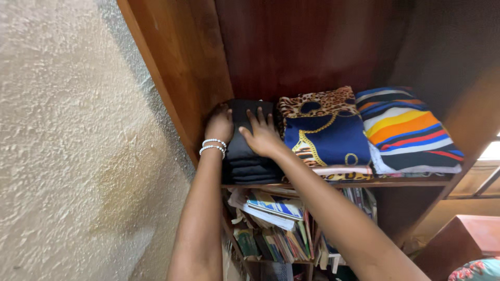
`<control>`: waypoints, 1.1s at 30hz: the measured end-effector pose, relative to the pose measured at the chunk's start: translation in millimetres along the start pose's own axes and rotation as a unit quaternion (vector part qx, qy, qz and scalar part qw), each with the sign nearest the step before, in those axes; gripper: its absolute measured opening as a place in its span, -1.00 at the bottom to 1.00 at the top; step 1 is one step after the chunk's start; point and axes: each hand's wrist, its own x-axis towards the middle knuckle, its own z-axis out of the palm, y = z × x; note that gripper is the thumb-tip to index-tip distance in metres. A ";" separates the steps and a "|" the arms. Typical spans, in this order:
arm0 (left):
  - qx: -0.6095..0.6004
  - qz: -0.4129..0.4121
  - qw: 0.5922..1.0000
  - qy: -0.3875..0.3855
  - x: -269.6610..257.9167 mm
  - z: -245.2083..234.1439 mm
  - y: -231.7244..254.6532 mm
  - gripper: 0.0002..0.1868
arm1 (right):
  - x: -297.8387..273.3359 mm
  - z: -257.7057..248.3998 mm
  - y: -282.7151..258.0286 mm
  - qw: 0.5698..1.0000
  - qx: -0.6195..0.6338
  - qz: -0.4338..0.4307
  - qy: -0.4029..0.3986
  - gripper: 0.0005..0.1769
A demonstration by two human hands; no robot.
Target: The person picks up several garments from a bed, folds them by hand, and places them on a shelf.
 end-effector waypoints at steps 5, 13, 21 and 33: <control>0.136 -0.071 0.985 -0.078 11.2 -46.3 49.0 -0.74 | -36.8 -14.2 0.3 0.999 0.011 -0.025 0.020 -0.20; 0.072 -0.164 0.983 -0.034 -26.0 -97.3 115.7 -0.85 | -80.2 -41.3 0.1 0.992 0.017 -0.110 0.058 -0.40; -0.064 -0.059 0.994 0.063 -118.5 -118.1 203.7 -0.61 | -155.4 -56.6 -15.0 0.977 0.100 -0.147 0.119 -0.41; -0.522 -0.432 0.724 0.132 -255.1 -75.4 332.0 -0.55 | -289.2 -23.4 21.1 0.803 0.592 0.040 0.056 -0.52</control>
